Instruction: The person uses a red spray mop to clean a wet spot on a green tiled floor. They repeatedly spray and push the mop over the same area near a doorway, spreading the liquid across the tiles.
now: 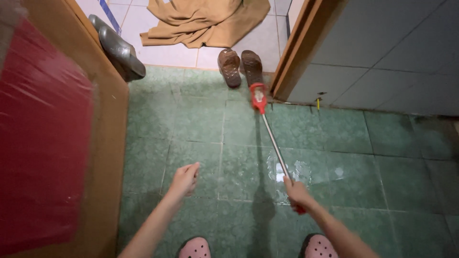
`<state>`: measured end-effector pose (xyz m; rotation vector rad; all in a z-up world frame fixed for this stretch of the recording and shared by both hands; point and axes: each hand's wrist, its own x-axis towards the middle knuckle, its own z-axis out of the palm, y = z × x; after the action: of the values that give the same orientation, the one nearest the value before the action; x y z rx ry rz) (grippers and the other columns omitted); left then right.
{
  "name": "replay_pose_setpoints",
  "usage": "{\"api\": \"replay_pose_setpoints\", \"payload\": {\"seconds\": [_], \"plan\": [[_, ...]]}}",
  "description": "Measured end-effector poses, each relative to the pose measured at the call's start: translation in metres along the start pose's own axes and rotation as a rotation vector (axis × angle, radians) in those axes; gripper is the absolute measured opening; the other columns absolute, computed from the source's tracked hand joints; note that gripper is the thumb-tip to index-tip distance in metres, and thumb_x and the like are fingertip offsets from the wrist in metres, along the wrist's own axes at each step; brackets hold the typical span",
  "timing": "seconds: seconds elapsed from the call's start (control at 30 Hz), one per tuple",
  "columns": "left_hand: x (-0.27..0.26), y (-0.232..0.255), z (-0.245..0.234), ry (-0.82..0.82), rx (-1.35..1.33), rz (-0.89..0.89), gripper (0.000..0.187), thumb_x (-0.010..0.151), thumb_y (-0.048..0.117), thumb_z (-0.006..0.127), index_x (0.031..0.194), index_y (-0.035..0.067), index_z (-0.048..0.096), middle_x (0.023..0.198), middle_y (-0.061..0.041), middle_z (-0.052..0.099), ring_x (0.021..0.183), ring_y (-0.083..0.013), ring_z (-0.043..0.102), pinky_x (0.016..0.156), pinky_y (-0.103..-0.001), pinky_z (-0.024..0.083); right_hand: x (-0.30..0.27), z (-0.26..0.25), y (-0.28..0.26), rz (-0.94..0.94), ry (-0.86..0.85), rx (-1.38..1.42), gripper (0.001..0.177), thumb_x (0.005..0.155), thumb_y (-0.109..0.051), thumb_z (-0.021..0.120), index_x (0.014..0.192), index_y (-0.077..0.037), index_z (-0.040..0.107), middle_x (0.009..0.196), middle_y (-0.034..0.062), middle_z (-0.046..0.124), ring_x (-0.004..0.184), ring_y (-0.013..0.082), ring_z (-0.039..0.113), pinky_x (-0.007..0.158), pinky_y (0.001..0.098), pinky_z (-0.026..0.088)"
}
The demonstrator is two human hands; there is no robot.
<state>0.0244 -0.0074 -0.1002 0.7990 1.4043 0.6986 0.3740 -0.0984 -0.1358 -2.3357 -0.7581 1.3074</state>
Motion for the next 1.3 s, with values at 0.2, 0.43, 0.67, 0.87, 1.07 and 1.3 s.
{"api": "replay_pose_setpoints", "payload": {"seconds": [0.2,0.43,0.67,0.87,1.07,1.3], "plan": [[-0.004,0.011,-0.001,-0.164,0.032,-0.091,0.035,0.098,0.034,0.049,0.07,0.013,0.043,0.049,0.004,0.029,0.034,-0.0084,0.025,0.032,-0.026,0.014,0.023,-0.059,0.044,-0.287,-0.383,-0.776,0.04,0.101,-0.042,0.04,0.072,-0.019,0.054,0.062,-0.0095,0.052,0.049,0.0039,0.042,0.047,0.0144,0.042],[0.016,-0.014,-0.011,-0.068,-0.05,0.01,0.037,0.095,0.035,0.053,0.066,0.012,0.045,0.045,0.004,0.025,0.034,-0.0071,0.025,0.033,-0.026,0.014,0.027,-0.085,0.025,-0.087,-0.124,-0.513,0.056,0.096,-0.054,0.04,0.071,-0.007,0.056,0.058,0.0051,0.052,0.041,0.0166,0.044,0.037,0.0333,0.037],[-0.003,0.007,-0.019,-0.038,0.014,-0.067,0.037,0.096,0.035,0.05,0.067,0.014,0.041,0.046,0.004,0.025,0.034,-0.0085,0.023,0.034,-0.027,0.014,0.026,-0.127,0.073,-0.162,-0.35,-0.747,0.045,0.096,-0.048,0.046,0.071,-0.016,0.064,0.064,-0.0025,0.058,0.055,0.0101,0.053,0.054,0.0255,0.045],[-0.025,0.019,-0.01,-0.047,0.089,-0.093,0.037,0.097,0.034,0.048,0.068,0.012,0.04,0.046,0.003,0.025,0.034,-0.0101,0.021,0.035,-0.028,0.013,0.012,-0.125,0.049,0.061,-0.149,-0.446,0.051,0.097,-0.052,0.043,0.078,-0.008,0.06,0.059,0.0034,0.05,0.047,0.0158,0.043,0.044,0.0298,0.037],[-0.042,0.041,0.006,-0.041,0.148,-0.126,0.036,0.099,0.033,0.048,0.07,0.014,0.041,0.052,0.005,0.024,0.037,-0.0083,0.022,0.037,-0.027,0.014,0.025,-0.1,0.079,-0.107,-0.247,-0.488,0.045,0.099,-0.045,0.043,0.075,-0.008,0.054,0.061,0.003,0.052,0.048,0.0144,0.045,0.046,0.0294,0.04],[-0.025,0.015,0.008,-0.028,0.09,-0.062,0.034,0.095,0.031,0.055,0.069,0.009,0.051,0.042,0.002,0.031,0.026,-0.0098,0.024,0.027,-0.024,0.02,0.044,-0.094,0.039,-0.175,-0.157,-0.558,0.056,0.091,-0.053,0.045,0.065,-0.006,0.058,0.059,0.0127,0.058,0.055,0.0288,0.057,0.052,0.0407,0.049]]}}
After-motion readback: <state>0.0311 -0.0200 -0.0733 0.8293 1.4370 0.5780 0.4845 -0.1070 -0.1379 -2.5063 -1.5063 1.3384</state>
